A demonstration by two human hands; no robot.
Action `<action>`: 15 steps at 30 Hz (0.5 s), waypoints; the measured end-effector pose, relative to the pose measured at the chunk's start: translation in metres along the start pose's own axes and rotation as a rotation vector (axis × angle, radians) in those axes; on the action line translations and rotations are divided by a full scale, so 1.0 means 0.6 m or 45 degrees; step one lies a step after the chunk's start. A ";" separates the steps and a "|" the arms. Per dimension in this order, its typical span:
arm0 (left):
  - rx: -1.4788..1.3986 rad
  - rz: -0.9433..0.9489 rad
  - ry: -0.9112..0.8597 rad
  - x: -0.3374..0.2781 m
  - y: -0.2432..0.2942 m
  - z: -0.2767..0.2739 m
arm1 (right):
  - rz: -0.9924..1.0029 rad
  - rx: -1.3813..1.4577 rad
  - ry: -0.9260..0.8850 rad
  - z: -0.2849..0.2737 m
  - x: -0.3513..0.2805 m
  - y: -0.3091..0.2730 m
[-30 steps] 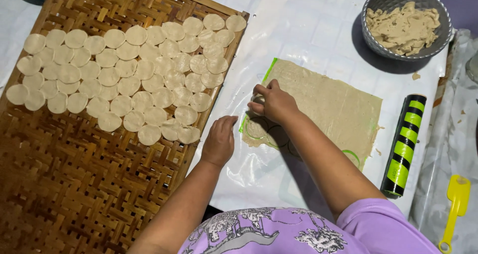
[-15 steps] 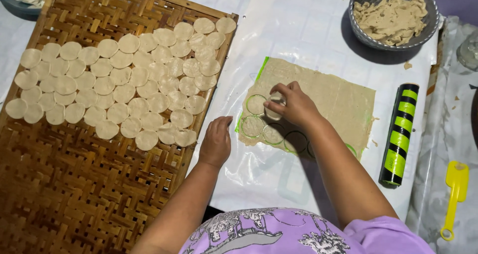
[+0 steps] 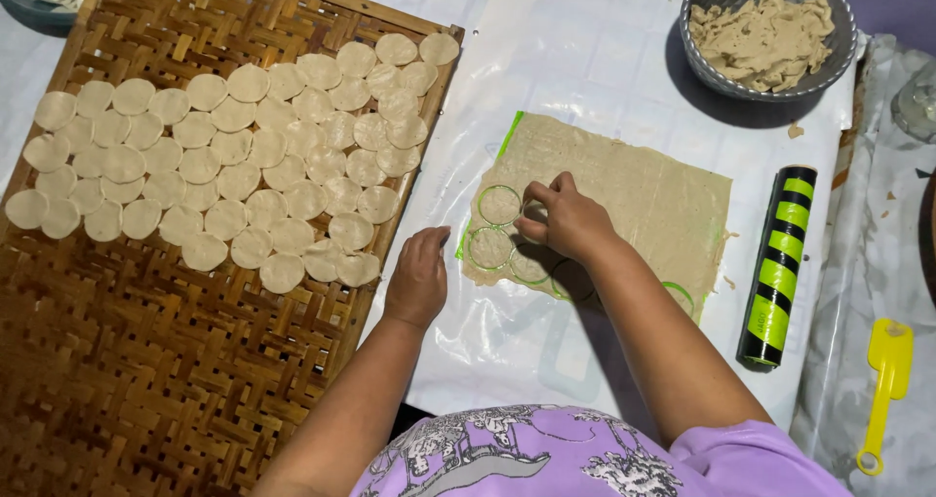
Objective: Flattening dough and cutting it into circular shapes for food preparation.
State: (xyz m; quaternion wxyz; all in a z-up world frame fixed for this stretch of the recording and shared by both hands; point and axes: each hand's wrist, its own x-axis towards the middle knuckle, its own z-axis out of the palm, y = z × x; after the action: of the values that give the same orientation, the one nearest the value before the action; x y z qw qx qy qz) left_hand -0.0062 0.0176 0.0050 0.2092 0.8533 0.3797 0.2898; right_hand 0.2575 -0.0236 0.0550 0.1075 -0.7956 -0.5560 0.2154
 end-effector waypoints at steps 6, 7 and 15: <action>-0.026 0.024 -0.006 -0.003 -0.004 0.004 | 0.023 0.105 0.028 0.002 -0.002 0.001; -0.029 0.027 -0.011 -0.005 -0.003 0.004 | 0.030 0.106 0.029 0.001 -0.004 0.013; -0.011 0.041 0.014 -0.002 -0.002 0.004 | 0.135 0.240 0.114 -0.054 -0.060 0.067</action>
State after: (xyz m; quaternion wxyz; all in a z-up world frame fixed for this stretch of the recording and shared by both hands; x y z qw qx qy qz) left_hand -0.0058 0.0171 0.0024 0.2061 0.8567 0.3657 0.2997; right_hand 0.2958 -0.0693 0.0752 0.1950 -0.8190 -0.4852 0.2364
